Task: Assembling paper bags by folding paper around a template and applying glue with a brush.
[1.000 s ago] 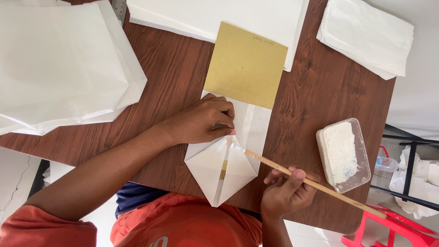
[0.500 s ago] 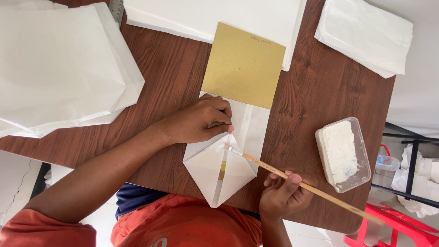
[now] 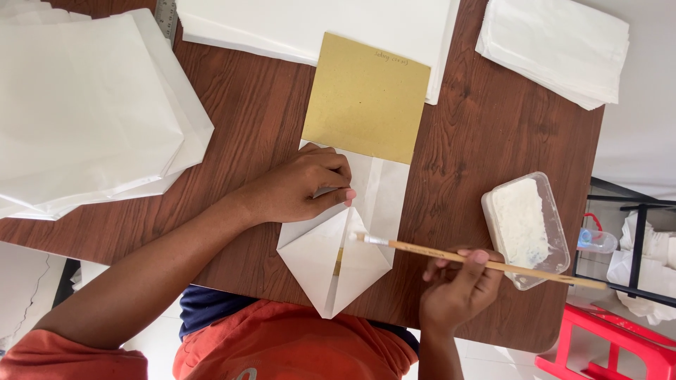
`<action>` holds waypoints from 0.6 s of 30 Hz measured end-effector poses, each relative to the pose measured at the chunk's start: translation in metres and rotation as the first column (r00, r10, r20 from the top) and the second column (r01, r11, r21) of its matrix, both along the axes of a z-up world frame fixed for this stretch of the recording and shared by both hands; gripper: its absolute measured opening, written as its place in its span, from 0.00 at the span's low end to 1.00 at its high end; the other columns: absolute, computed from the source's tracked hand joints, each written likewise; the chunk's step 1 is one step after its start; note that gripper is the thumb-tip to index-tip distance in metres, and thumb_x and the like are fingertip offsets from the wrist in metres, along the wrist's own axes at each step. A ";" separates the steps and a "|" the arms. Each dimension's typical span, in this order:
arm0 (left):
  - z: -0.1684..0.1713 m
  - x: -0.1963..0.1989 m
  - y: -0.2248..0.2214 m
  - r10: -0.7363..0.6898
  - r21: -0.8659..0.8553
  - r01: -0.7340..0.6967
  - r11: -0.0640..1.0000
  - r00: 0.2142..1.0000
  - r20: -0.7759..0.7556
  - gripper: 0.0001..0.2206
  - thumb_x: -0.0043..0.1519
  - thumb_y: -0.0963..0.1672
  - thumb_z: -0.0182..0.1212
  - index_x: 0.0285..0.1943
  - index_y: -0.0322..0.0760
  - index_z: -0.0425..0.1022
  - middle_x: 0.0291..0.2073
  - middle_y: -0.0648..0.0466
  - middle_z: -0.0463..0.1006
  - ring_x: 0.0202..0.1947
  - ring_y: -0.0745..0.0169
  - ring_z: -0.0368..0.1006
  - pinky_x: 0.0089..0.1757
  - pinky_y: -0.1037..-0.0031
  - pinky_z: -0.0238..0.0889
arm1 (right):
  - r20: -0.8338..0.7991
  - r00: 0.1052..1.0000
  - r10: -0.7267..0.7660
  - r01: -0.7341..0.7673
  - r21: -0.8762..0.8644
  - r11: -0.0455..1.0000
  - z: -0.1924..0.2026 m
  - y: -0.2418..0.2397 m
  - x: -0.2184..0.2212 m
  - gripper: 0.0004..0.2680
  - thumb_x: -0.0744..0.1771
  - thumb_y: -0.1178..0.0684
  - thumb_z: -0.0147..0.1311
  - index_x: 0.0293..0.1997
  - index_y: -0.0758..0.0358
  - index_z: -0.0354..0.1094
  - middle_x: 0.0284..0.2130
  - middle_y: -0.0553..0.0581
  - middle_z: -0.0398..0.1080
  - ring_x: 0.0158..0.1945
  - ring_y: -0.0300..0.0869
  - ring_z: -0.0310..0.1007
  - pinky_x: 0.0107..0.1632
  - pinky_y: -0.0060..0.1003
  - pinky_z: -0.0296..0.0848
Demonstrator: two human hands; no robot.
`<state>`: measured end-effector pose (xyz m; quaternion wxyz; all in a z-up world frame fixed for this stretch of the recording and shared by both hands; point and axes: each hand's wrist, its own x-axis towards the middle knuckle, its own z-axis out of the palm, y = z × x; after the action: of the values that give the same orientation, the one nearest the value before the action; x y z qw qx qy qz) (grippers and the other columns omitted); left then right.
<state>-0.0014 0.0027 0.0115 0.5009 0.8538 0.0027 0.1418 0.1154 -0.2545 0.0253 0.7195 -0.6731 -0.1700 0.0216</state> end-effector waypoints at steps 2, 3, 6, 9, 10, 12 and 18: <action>0.001 -0.001 -0.001 0.016 -0.001 -0.016 1.000 1.000 -0.011 0.11 0.69 0.47 0.56 0.37 0.39 0.78 0.33 0.60 0.74 0.37 0.65 0.71 0.54 0.68 0.56 | 0.139 0.986 -0.093 0.119 -0.193 0.974 0.005 0.009 -0.006 0.10 0.75 0.47 0.38 0.40 0.61 0.58 0.20 0.57 0.64 0.14 0.42 0.62 0.17 0.28 0.56; 0.001 -0.001 -0.001 0.013 -0.001 -0.013 1.000 1.000 -0.013 0.11 0.69 0.47 0.56 0.37 0.39 0.78 0.33 0.60 0.74 0.37 0.65 0.71 0.54 0.68 0.56 | 0.137 0.986 -0.096 0.121 -0.193 0.974 0.001 0.006 -0.006 0.10 0.75 0.47 0.38 0.40 0.61 0.58 0.20 0.57 0.64 0.14 0.42 0.62 0.17 0.28 0.56; 0.000 -0.001 0.000 0.006 -0.001 -0.006 1.000 1.000 0.009 0.11 0.69 0.46 0.55 0.36 0.44 0.81 0.33 0.62 0.73 0.37 0.66 0.71 0.56 0.67 0.55 | 0.142 0.983 -0.115 0.115 0.007 0.993 -0.008 0.000 -0.004 0.10 0.74 0.45 0.42 0.41 0.59 0.57 0.24 0.56 0.60 0.15 0.41 0.59 0.16 0.31 0.62; 0.000 0.000 0.000 0.001 0.020 -0.002 1.000 1.000 0.027 0.13 0.70 0.47 0.55 0.34 0.45 0.82 0.33 0.62 0.73 0.37 0.65 0.71 0.53 0.67 0.56 | 0.050 0.967 -0.250 0.247 0.056 0.967 -0.007 -0.001 -0.002 0.10 0.73 0.45 0.43 0.39 0.57 0.57 0.26 0.51 0.58 0.21 0.35 0.57 0.15 0.29 0.58; 0.001 0.000 0.001 -0.006 0.022 0.006 1.000 1.000 0.009 0.13 0.70 0.47 0.54 0.35 0.45 0.82 0.33 0.62 0.73 0.37 0.66 0.71 0.53 0.67 0.55 | 0.048 0.982 -0.183 0.180 0.048 0.982 -0.006 -0.001 0.000 0.09 0.74 0.46 0.42 0.39 0.57 0.57 0.25 0.51 0.58 0.21 0.35 0.57 0.15 0.28 0.58; 0.001 0.000 0.000 -0.019 0.025 0.019 0.999 1.000 -0.009 0.13 0.70 0.46 0.54 0.35 0.45 0.82 0.33 0.62 0.73 0.38 0.66 0.71 0.54 0.67 0.55 | 0.047 0.992 -0.120 0.118 0.041 0.992 -0.006 -0.002 0.003 0.09 0.74 0.48 0.40 0.39 0.57 0.58 0.24 0.52 0.58 0.22 0.35 0.57 0.15 0.28 0.59; 0.002 -0.001 0.001 -0.013 0.035 0.014 0.999 1.000 -0.016 0.14 0.70 0.47 0.53 0.36 0.44 0.83 0.34 0.62 0.73 0.38 0.66 0.70 0.54 0.66 0.53 | -0.204 0.943 -0.263 0.301 0.183 0.936 0.004 0.000 0.011 0.11 0.72 0.42 0.47 0.35 0.55 0.63 0.24 0.48 0.62 0.22 0.31 0.59 0.17 0.26 0.54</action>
<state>-0.0023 0.0033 0.0131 0.4866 0.8636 -0.0016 0.1316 0.1265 -0.2542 0.0294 0.7947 -0.6055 -0.0082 -0.0408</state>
